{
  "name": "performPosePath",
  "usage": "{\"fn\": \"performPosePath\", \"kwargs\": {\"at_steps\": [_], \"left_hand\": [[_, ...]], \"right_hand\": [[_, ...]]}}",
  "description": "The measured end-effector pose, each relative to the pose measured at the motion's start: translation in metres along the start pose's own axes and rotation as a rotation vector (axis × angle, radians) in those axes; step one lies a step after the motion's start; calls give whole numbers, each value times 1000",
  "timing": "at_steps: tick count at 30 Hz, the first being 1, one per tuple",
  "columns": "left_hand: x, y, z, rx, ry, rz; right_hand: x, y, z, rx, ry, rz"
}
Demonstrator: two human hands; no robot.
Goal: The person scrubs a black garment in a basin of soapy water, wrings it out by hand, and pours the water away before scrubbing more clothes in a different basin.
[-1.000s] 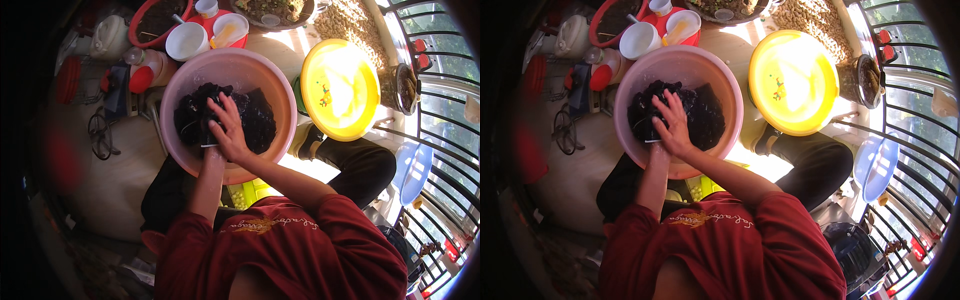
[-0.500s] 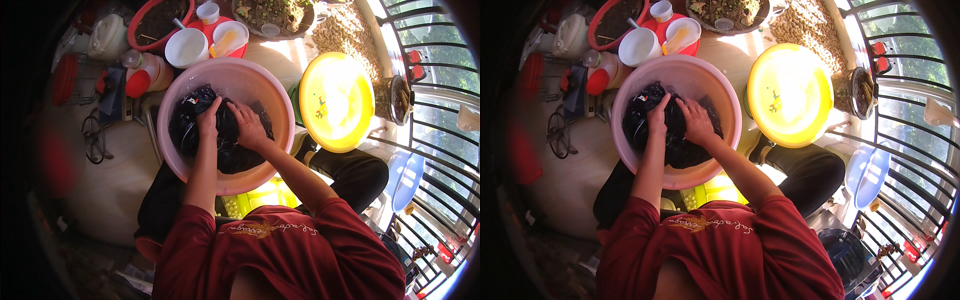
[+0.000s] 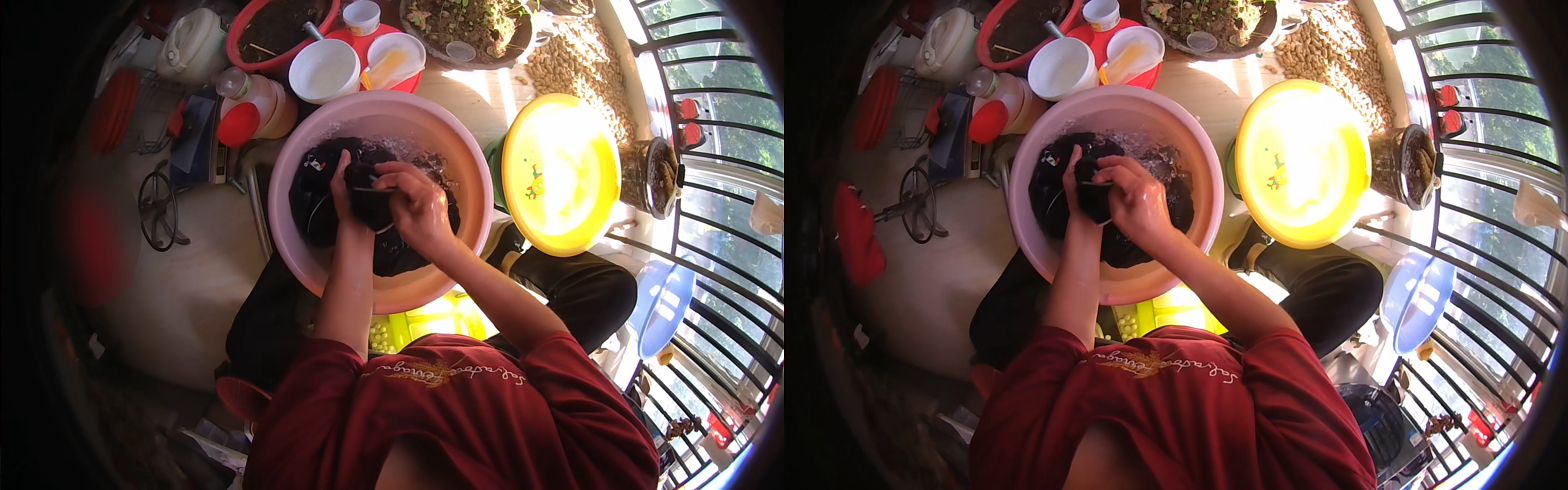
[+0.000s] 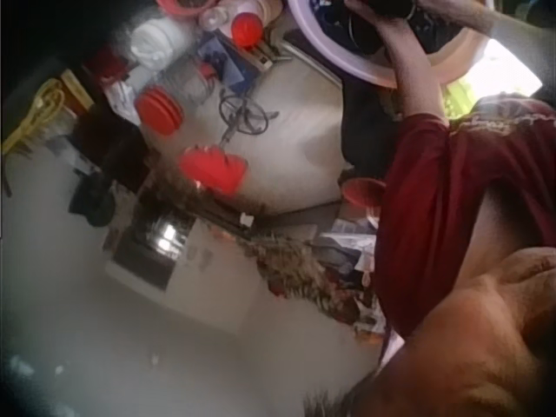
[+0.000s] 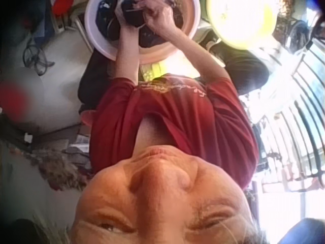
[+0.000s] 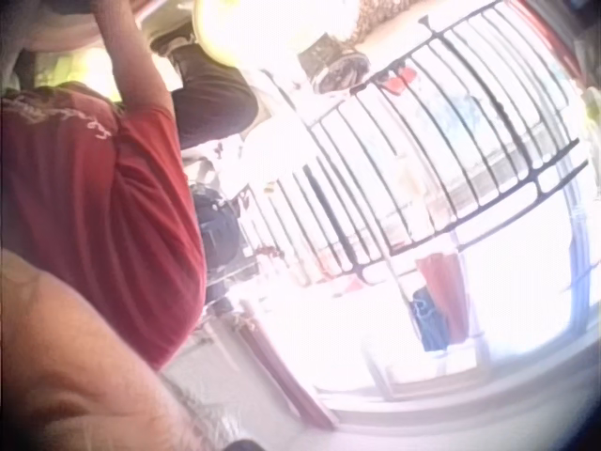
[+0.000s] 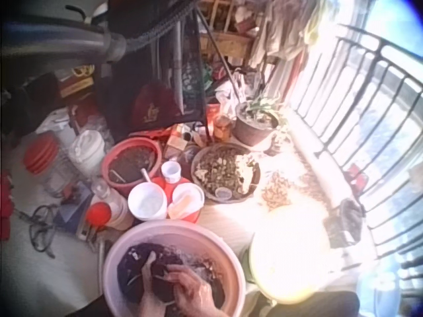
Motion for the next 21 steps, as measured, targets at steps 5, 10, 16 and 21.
{"fn": "performPosePath", "kwargs": {"at_steps": [5, 10, 16, 21], "left_hand": [[-14, 30, 66, 400, 54, 163], [-47, 39, 47, 408, 25, 85], [-19, 45, 57, 203, 75, 16], [-35, 43, 45, 519, -136, 245]], "right_hand": [[-6, 13, 31, -38, 158, -178], [85, -23, 8, 252, 136, 307], [9, 52, 47, 75, 117, 44], [87, -23, 3, 293, 78, 376]]}}
Point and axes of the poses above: each hand's wrist, its own y-axis away from the middle knuckle, its own z-axis out of the palm, x = y × z, the point moved 6 cm from there along -y, towards the middle knuckle, and after that the axes turned 8 degrees about -y, right-handed, at the moved point
